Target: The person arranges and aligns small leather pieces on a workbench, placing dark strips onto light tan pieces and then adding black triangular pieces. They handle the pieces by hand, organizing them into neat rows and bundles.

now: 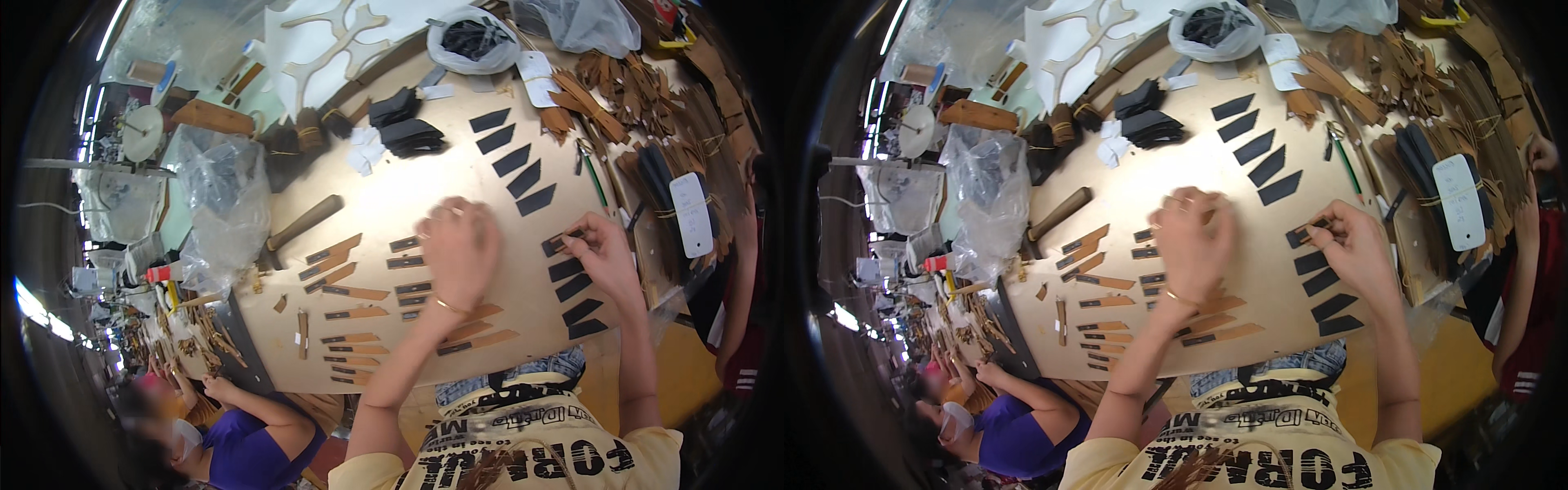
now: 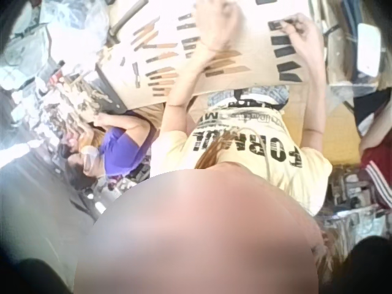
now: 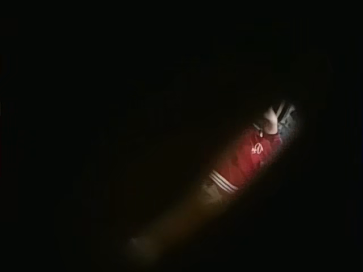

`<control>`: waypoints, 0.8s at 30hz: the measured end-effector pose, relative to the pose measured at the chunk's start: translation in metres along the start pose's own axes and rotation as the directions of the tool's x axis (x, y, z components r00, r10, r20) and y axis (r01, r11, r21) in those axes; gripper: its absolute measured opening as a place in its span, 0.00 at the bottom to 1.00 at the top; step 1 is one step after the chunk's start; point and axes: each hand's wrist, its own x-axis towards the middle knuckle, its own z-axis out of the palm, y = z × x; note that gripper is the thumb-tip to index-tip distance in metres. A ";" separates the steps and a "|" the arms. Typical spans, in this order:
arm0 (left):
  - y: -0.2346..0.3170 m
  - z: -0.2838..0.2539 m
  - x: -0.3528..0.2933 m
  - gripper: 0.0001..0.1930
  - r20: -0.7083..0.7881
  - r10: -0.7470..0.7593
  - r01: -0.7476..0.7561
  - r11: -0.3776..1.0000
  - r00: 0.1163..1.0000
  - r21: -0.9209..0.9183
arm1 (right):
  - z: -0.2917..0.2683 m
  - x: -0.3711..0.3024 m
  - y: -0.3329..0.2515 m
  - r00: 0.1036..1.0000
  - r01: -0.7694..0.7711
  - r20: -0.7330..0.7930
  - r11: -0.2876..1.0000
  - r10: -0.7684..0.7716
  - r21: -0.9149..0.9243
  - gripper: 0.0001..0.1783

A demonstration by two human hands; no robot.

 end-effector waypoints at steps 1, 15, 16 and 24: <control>-0.026 -0.007 0.013 0.08 -0.087 -0.006 0.004 1.000 0.996 -0.023 | -0.001 -0.001 -0.001 1.000 -0.006 -0.003 1.000 0.006 -0.010 0.04; -0.166 -0.040 0.093 0.09 0.020 -0.001 -0.003 0.981 1.000 0.193 | 0.003 -0.002 -0.006 0.999 0.047 -0.023 0.997 -0.046 0.056 0.05; -0.160 -0.046 0.091 0.09 -0.076 0.041 -0.025 0.980 0.996 0.195 | 0.003 -0.002 -0.007 0.998 0.067 -0.015 0.997 -0.066 0.024 0.05; -0.004 -0.047 -0.003 0.06 -0.096 0.238 -0.208 0.944 0.966 0.255 | -0.002 -0.001 -0.003 0.997 0.079 0.028 0.997 -0.078 -0.014 0.06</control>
